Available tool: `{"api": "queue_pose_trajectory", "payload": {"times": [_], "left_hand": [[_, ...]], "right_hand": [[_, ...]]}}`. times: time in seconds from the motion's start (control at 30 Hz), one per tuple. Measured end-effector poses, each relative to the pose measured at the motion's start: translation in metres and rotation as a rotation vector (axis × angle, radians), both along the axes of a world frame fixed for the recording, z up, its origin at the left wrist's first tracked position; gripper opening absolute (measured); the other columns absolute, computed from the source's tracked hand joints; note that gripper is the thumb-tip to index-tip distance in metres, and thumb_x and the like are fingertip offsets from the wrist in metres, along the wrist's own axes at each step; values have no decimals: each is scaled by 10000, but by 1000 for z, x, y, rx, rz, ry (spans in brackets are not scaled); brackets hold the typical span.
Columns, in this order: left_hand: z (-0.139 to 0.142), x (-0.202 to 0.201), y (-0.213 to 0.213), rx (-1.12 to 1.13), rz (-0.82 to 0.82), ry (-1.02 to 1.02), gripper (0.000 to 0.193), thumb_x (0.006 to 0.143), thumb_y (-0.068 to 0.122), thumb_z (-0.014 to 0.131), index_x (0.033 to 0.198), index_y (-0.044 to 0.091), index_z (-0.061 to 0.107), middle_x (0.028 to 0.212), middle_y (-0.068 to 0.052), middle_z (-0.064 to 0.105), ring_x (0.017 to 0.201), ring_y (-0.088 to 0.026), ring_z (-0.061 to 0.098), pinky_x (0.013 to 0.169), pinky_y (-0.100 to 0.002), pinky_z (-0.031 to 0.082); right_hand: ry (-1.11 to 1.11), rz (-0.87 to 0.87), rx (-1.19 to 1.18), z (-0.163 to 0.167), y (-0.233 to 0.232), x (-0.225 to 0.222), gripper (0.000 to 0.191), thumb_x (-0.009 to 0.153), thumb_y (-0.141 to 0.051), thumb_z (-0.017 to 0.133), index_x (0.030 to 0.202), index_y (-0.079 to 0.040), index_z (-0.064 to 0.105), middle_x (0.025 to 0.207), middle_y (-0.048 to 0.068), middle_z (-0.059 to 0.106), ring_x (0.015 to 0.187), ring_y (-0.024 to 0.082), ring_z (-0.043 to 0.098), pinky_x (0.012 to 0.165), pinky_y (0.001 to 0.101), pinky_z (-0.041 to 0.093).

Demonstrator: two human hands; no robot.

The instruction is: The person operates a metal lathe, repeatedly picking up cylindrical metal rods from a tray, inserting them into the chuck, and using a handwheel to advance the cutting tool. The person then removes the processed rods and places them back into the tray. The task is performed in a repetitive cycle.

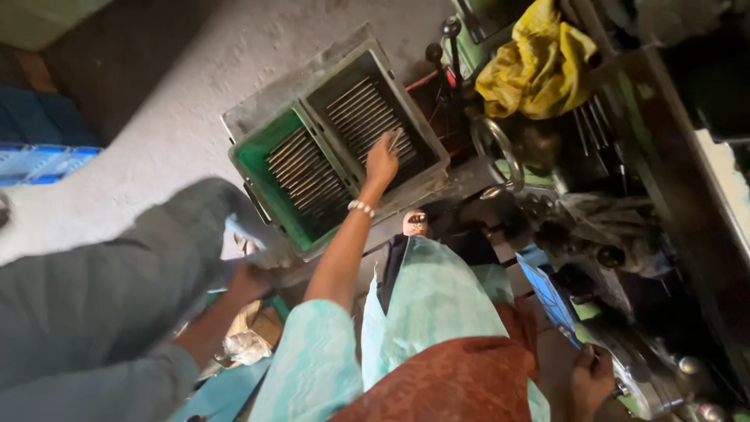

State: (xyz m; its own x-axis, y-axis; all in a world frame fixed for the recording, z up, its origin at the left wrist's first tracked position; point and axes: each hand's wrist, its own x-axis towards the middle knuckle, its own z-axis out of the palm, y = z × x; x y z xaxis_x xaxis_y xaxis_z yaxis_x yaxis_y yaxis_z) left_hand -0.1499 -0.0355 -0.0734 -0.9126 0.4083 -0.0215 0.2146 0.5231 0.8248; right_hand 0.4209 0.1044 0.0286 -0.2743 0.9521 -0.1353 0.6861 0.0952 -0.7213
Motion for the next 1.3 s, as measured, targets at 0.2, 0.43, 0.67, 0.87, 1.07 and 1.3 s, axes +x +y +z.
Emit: {"api": "queue_pose_trajectory", "payload": {"times": [0.2,0.43,0.67,0.87,1.07,1.3], "left_hand": [[-25,-9,9,-295,-92,-86,472,855,-71,549,1180,194,767,1070,-272,688,1032,-431,683,925,-493,536],[-42,10,-1,-414,-76,-36,324,868,-23,583,1074,150,765,1264,-204,657,1168,-445,615,962,-518,518],[-34,13,-1,-459,-212,-116,414,756,4,682,1152,119,711,1313,-200,639,1192,-460,599,972,-554,504],[-47,15,-4,-311,-113,-16,409,666,-57,662,1040,77,759,1188,-264,697,1051,-484,663,879,-531,552],[-47,12,-2,-476,-170,-228,238,777,-16,671,972,82,766,1028,-230,720,1004,-423,692,877,-481,571],[-43,17,-6,-369,-243,-211,254,770,-25,647,981,65,758,998,-250,706,970,-442,677,843,-507,555]], "right_hand": [[-276,109,31,24,18,7,166,1126,-139,612,1173,3,685,965,190,743,893,240,728,871,365,561],[-325,216,60,18,20,-9,98,1069,-119,680,1048,-26,704,862,161,725,779,232,713,769,342,558],[-430,366,227,15,23,-19,116,1003,-108,755,1009,-14,688,858,176,679,764,282,672,740,382,533],[-415,310,154,15,21,-17,127,1038,-177,735,1057,-59,694,868,167,705,791,268,714,765,389,556],[-461,295,118,17,17,-12,117,1046,-183,698,1101,-79,705,902,176,724,825,300,729,792,418,556],[-443,430,142,14,12,-11,100,1042,-181,671,1031,-88,706,928,177,724,874,335,715,771,422,549]]}}
